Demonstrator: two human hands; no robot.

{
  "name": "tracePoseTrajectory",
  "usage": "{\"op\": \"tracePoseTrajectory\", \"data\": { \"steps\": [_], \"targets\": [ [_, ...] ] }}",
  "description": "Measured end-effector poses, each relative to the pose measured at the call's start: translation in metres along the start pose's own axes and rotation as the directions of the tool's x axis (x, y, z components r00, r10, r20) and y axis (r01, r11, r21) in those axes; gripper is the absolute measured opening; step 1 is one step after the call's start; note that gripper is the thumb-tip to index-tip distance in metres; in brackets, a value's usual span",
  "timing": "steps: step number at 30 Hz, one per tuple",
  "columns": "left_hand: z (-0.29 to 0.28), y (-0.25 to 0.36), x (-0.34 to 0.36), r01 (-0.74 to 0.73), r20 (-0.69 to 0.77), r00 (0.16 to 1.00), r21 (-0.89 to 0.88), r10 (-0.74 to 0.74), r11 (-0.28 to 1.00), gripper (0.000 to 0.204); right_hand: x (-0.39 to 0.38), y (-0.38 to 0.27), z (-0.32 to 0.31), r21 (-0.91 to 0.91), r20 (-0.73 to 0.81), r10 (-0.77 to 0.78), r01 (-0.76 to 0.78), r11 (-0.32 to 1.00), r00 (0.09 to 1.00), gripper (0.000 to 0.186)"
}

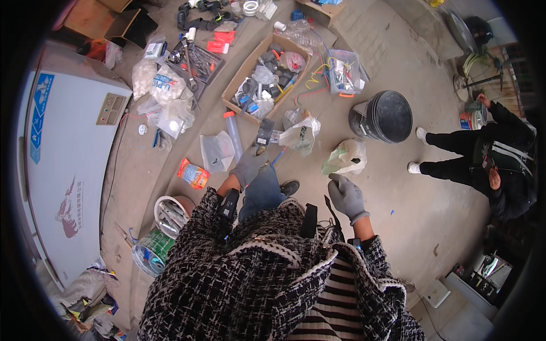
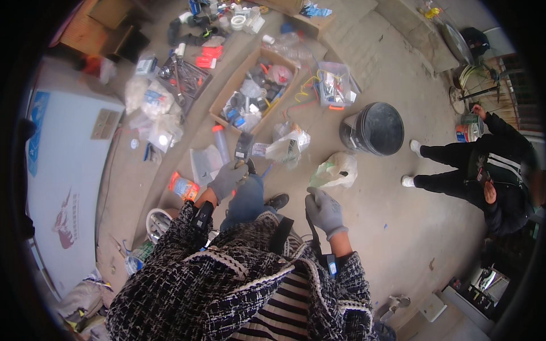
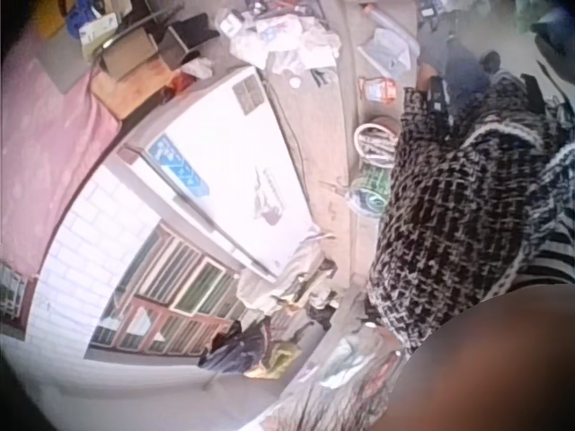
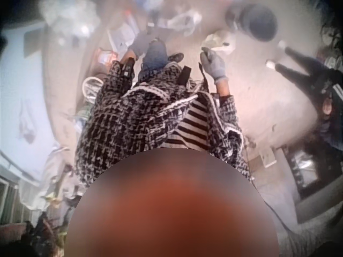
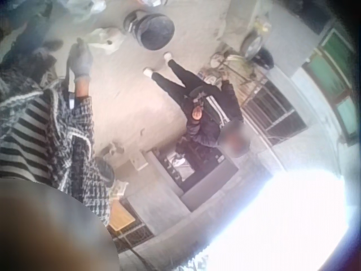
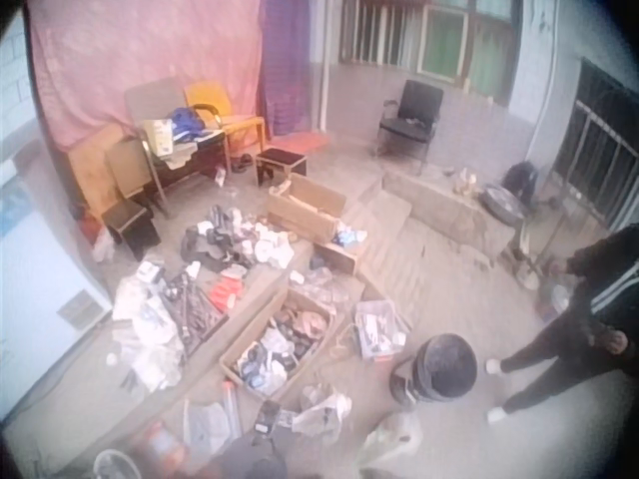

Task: The person sorts and organizes hardware items in a cluttered workshop. They pick up a teal plastic flange and place it into a bucket, then gather several plastic bags and put them into a large sack. They walk to a workbench, pick up a small blue packet and a caulking gun, and place them in a box. Finally, they pick up a pressure gauge and a brass valve, inspect them briefly, and place them in the sack.

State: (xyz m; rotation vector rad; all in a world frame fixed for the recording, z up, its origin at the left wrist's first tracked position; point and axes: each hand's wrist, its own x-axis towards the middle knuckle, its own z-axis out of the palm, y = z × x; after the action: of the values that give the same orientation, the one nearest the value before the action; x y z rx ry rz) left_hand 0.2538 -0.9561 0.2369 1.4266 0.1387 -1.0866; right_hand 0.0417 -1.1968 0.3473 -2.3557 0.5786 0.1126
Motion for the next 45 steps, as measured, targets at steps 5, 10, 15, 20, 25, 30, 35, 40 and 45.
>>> {"op": "tracePoseTrajectory", "data": {
  "steps": [5,10,15,20,25,30,35,40,45],
  "targets": [
    [0.017,0.015,0.015,-0.015,0.056,0.998,0.315,-0.003,0.949,0.028,0.040,-0.011,0.015,0.118,0.192,0.094,-0.118,0.986,0.977,0.037],
    [0.032,0.019,0.028,-0.078,0.187,0.982,0.540,-0.029,0.838,0.037,0.080,-0.020,0.045,0.590,0.407,0.230,-0.446,0.673,0.884,0.060],
    [0.040,0.038,0.025,-0.320,0.373,0.927,0.725,0.043,0.610,0.031,0.111,-0.038,0.056,0.792,0.530,0.274,-0.584,0.180,0.803,0.061],
    [0.046,0.072,0.025,-0.267,0.400,0.904,0.802,-0.149,0.534,0.059,0.136,-0.048,0.072,0.883,0.389,0.285,-0.442,0.156,0.876,0.039],
    [0.047,0.088,0.021,-0.246,0.371,0.924,0.756,-0.088,0.606,0.055,0.154,-0.020,0.091,0.875,0.476,0.241,-0.483,-0.035,0.845,0.027],
    [0.046,0.056,0.001,-0.382,0.164,0.920,0.580,0.357,0.719,0.034,0.178,0.036,0.082,0.351,0.140,-0.313,0.249,0.902,0.939,0.031],
    [0.024,-0.027,-0.053,-0.285,-0.470,0.818,0.170,0.332,0.943,0.020,0.207,0.070,0.073,0.360,0.506,-0.221,0.028,0.932,0.834,0.020],
    [0.031,-0.109,-0.141,0.018,-0.709,0.700,-0.103,-0.086,0.995,0.027,0.217,0.056,0.069,0.475,0.840,-0.027,-0.710,0.519,0.542,0.039],
    [0.057,-0.182,-0.217,0.106,-0.824,0.520,-0.201,-0.226,0.974,0.033,0.199,0.019,0.092,0.305,0.905,-0.003,-0.643,0.702,0.426,0.043]
  ]
}}
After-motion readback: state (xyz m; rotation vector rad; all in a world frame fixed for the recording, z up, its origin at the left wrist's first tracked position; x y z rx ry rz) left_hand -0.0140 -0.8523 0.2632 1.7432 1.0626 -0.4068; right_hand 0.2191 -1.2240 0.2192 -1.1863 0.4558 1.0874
